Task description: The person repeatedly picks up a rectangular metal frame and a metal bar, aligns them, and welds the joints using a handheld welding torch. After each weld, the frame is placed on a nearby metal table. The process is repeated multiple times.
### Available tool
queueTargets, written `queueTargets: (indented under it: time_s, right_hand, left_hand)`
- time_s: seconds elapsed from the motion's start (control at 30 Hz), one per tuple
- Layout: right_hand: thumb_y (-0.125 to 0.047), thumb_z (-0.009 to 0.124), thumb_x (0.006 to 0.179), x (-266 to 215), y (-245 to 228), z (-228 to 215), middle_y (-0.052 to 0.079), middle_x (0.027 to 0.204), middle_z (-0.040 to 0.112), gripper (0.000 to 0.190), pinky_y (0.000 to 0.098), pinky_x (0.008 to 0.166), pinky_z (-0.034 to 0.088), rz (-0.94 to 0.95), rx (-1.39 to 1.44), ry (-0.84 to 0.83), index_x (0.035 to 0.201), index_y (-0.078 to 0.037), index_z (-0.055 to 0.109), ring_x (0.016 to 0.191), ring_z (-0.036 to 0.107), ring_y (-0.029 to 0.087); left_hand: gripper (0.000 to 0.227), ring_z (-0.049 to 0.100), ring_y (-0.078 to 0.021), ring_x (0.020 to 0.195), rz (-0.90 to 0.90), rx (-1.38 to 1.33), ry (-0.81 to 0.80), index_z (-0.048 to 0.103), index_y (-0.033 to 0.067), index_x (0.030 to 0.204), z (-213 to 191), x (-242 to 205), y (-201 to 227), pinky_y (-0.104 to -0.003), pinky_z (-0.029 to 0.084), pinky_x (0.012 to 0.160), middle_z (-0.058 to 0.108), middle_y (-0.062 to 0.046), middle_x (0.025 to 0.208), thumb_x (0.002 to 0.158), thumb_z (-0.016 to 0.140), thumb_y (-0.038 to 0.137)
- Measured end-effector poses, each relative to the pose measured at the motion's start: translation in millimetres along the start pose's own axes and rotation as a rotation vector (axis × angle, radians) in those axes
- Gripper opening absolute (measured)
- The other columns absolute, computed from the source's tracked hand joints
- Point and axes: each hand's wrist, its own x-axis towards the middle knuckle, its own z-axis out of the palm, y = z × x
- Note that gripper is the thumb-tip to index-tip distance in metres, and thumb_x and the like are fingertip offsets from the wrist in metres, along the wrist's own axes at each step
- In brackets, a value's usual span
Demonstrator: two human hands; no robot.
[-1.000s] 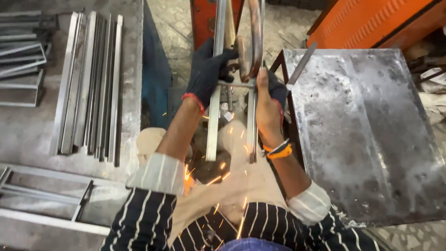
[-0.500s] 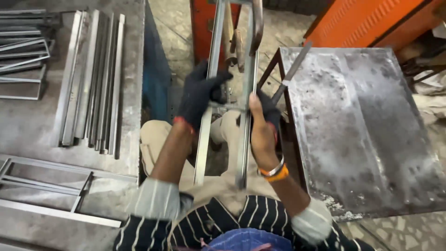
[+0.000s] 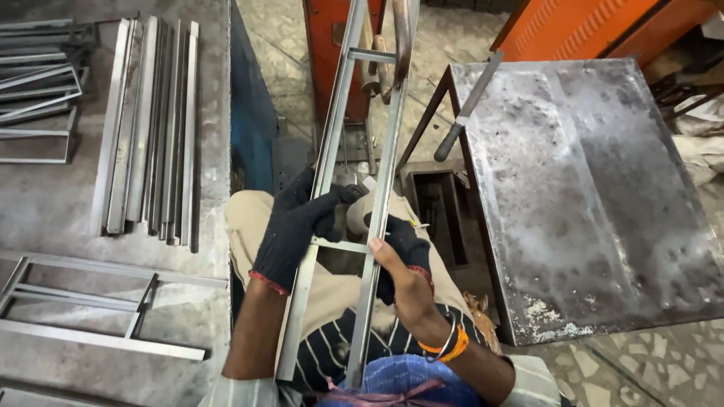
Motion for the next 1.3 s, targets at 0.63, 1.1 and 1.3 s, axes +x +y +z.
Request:
queueTargets:
  time_s: [0.63,1.1,1.3]
  right_hand:
    - [-0.041,0.049,0.106,51,-3,13,0.013,0.110,0.068,0.049,0.0357,0.093,0.047,-0.122,-0.570,-0.323,0.134,-0.002,0.060,0.103,0.063,0.021]
    - [-0.031,0.061,0.090,108,55,138,0.019,0.069,0.064,0.033,0.0534,0.063,0.049,-1.082,-1.332,-0.724,0.071,-0.006,0.070,0.066,0.063,0.041]
    - [-0.041,0.068,0.092,68,50,139,0.015,0.059,0.059,0.045,0.0450,0.049,0.044,-0.398,-1.414,-0.984,0.067,-0.004,0.065,0.049,0.058,0.029]
  left_hand:
    - [0.042,0.054,-0.0054,0.053,0.113,-0.004,0.231,0.065,0.0078,0.130,-38,-18,-12,-0.023,0.047,0.046,0.069,0.001,0.078,0.088,0.070,0.008]
    - [0.021,0.057,-0.0132,0.050,0.245,0.006,1.141,0.070,-0.0029,0.101,-156,-84,-92,-0.030,0.050,0.045,0.067,-0.005,0.074,0.082,0.075,0.006]
    - [0.037,0.059,-0.0140,0.053,0.379,0.087,1.467,0.060,-0.0017,0.120,-266,-158,-139,-0.036,0.057,0.043,0.062,-0.008,0.082,0.086,0.074,0.003]
